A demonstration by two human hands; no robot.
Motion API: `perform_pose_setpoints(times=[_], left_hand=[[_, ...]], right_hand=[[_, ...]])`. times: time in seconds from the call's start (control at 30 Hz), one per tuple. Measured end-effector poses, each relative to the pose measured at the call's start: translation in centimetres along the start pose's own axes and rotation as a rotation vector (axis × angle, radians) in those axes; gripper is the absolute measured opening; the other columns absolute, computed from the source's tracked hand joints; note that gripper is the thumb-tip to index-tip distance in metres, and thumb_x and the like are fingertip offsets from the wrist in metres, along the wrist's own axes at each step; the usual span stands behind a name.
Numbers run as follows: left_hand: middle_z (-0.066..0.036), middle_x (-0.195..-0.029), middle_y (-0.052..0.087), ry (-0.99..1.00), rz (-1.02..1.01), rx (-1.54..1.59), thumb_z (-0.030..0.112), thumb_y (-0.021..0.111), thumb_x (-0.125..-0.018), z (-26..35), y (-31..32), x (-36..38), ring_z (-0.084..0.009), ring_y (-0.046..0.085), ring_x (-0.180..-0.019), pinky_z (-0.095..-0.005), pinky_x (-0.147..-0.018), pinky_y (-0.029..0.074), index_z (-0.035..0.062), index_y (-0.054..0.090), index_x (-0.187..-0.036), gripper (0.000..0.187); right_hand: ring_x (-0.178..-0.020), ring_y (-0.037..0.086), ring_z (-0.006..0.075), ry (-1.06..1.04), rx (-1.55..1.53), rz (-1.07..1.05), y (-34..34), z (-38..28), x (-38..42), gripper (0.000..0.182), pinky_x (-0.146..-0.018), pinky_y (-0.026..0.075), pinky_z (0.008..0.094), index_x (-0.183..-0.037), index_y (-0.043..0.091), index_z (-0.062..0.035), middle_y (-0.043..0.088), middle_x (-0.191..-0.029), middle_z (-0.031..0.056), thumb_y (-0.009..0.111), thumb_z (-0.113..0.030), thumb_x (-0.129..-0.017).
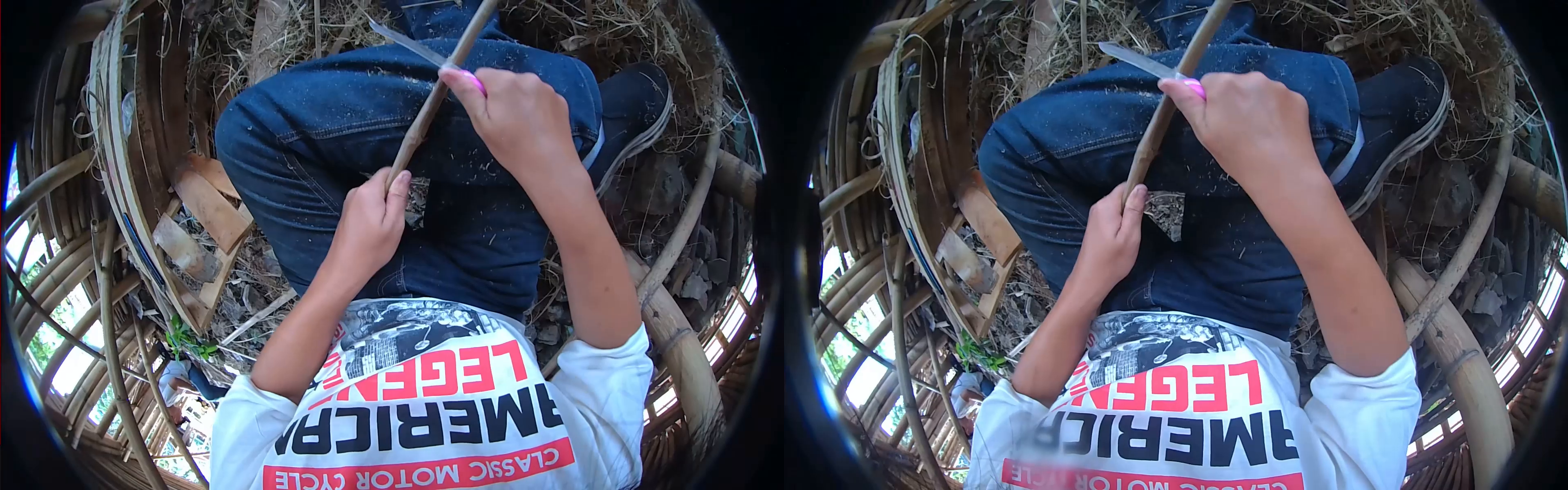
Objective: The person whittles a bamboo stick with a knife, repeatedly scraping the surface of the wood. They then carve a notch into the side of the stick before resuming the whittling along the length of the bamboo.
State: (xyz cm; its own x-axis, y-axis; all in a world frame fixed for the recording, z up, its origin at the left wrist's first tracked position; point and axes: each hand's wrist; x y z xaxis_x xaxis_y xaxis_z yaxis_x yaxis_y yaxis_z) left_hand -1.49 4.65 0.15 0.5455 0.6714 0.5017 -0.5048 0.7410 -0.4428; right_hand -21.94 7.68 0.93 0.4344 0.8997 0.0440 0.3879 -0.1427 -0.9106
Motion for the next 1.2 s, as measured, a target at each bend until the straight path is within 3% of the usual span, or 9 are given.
perform_pose_setpoints(times=[0.07, 0.43, 0.53, 0.67, 0.93, 1.07, 1.13, 1.2], left_hand=[[-0.011, -0.058, 0.043, 0.024, 0.008, 0.014, 0.026, 0.046, -0.101, -0.3, 0.1, 0.2, -0.0153, 0.042, -0.055, -0.035, -0.053, 0.037, -0.0036, 0.051, -0.081, 0.036], [-0.01, -0.058, 0.043, 0.0, -0.005, 0.01, 0.026, 0.045, -0.102, -0.5, 0.1, 0.0, -0.0151, 0.041, -0.056, -0.0346, -0.054, 0.037, -0.0036, 0.051, -0.082, 0.037], [-0.009, -0.058, 0.043, 0.0, -0.048, 0.01, 0.027, 0.044, -0.102, -0.2, -0.2, 0.2, -0.0151, 0.041, -0.055, -0.0348, -0.053, 0.037, -0.0036, 0.051, -0.082, 0.037], [-0.011, -0.058, 0.043, -0.004, -0.028, 0.004, 0.027, 0.045, -0.102, 0.1, 0.3, 0.1, -0.0157, 0.041, -0.055, -0.0352, -0.053, 0.037, -0.0036, 0.051, -0.081, 0.037], [-0.01, -0.058, 0.043, 0.042, -0.04, -0.035, 0.026, 0.044, -0.102, -0.1, 0.2, -0.1, -0.0151, 0.041, -0.056, -0.0344, -0.054, 0.037, -0.0033, 0.05, -0.081, 0.037], [-0.009, -0.058, 0.042, 0.0, -0.021, 0.024, 0.027, 0.044, -0.102, 0.2, 0.1, -0.2, -0.0139, 0.04, -0.056, -0.0339, -0.054, 0.037, -0.0032, 0.051, -0.081, 0.038], [-0.025, -0.063, 0.052, -0.028, -0.031, -0.019, 0.023, 0.046, -0.1, 0.4, -0.3, -0.1, -0.0431, 0.054, -0.06, -0.0437, -0.055, 0.041, -0.0048, 0.052, -0.082, 0.033], [-0.025, -0.062, 0.052, -0.02, -0.04, -0.011, 0.023, 0.046, -0.1, 0.1, -0.4, -0.1, -0.0426, 0.055, -0.059, -0.0437, -0.055, 0.041, -0.0049, 0.053, -0.082, 0.033]], right_hand=[[-0.059, 0.066, 0.0332, -0.005, 0.063, -0.016, -0.4, 0.5, 0.8, 0.055, -0.052, 0.053, 0.0406, -0.073, 0.07, -0.0082, 0.064, -0.062, 0.0152, 0.05, -0.054, -0.093], [-0.054, 0.066, 0.0295, -0.065, 0.133, 0.038, -0.3, 1.2, 0.8, 0.054, -0.048, 0.051, 0.0372, -0.072, 0.07, -0.009, 0.062, -0.056, 0.0125, 0.05, -0.055, -0.092], [-0.054, 0.066, 0.0294, -0.006, 0.145, -0.052, -1.2, 1.5, 1.7, 0.054, -0.048, 0.051, 0.036, -0.072, 0.07, -0.009, 0.063, -0.057, 0.0125, 0.05, -0.055, -0.092], [-0.054, 0.066, 0.0297, -0.083, 0.129, 0.061, 0.2, 0.7, 0.0, 0.053, -0.048, 0.051, 0.0353, -0.073, 0.07, -0.0091, 0.064, -0.059, 0.0124, 0.051, -0.054, -0.092], [-0.057, 0.067, 0.0288, 0.001, 0.198, -0.056, -0.7, 1.9, 1.3, 0.054, -0.049, 0.052, 0.0365, -0.072, 0.069, -0.0089, 0.065, -0.06, 0.0126, 0.051, -0.056, -0.091], [-0.054, 0.065, 0.0287, -0.093, 0.149, 0.061, 0.3, 1.6, 0.2, 0.053, -0.048, 0.051, 0.0367, -0.072, 0.068, -0.0093, 0.063, -0.058, 0.0119, 0.051, -0.056, -0.091], [-0.053, 0.065, 0.0288, -0.102, 0.126, 0.051, 0.2, 1.5, 0.2, 0.053, -0.047, 0.051, 0.0371, -0.072, 0.068, -0.0095, 0.063, -0.057, 0.0119, 0.052, -0.056, -0.091], [-0.053, 0.065, 0.028, -0.076, 0.162, 0.04, -0.5, 1.9, 1.1, 0.053, -0.047, 0.051, 0.0364, -0.071, 0.068, -0.0097, 0.063, -0.058, 0.0112, 0.051, -0.056, -0.091]])
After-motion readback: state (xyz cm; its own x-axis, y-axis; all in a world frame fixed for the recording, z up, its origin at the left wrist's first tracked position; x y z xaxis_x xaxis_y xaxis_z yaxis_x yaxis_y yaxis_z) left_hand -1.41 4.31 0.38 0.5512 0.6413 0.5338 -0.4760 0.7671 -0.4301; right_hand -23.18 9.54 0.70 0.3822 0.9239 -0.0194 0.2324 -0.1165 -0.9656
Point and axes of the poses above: each hand's wrist, its own x-axis away from the middle knuckle, its own y-axis out of the palm, z = x × y
